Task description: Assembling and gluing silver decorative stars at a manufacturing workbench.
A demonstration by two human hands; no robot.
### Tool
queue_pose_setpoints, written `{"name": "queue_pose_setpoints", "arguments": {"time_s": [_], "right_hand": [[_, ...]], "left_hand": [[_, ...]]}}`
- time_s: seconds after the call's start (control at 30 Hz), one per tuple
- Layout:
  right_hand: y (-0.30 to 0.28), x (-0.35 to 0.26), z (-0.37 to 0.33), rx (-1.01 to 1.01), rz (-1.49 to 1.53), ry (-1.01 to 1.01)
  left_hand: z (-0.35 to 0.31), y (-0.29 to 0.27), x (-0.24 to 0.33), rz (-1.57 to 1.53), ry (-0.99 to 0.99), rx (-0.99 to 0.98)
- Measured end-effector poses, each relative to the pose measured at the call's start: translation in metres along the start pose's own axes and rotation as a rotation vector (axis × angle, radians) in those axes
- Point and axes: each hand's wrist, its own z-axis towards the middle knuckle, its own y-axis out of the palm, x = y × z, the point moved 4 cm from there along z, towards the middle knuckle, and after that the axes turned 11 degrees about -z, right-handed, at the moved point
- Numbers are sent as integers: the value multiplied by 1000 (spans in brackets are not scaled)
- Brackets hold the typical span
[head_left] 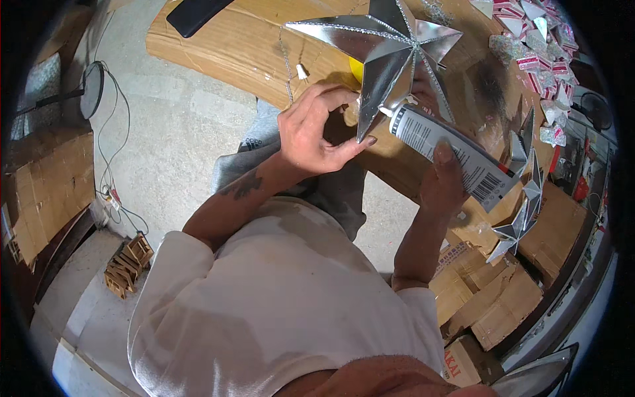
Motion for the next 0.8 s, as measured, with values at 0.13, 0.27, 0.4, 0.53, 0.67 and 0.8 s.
{"name": "queue_pose_setpoints", "arguments": {"time_s": [0.13,0.27,0.4,0.53,0.67,0.8], "right_hand": [[0,4,-6,12,62,6],[-2,14,-10,53,72,45],[-2,10,-14,44,79,43],[-6,19,-21,99,71,39],[-4,17,-23,86,109,91],[-3,17,-26,89,108,94]], "left_hand": [[-2,1,-2,-9,-37,-8],[-4,1,-4,-23,-73,1],[-4,1,-3,-18,-76,4],[-1,0,-2,-2,-53,-7],[-1,0,-1,1,-42,-8],[-1,0,-3,7,-27,-5]]}}
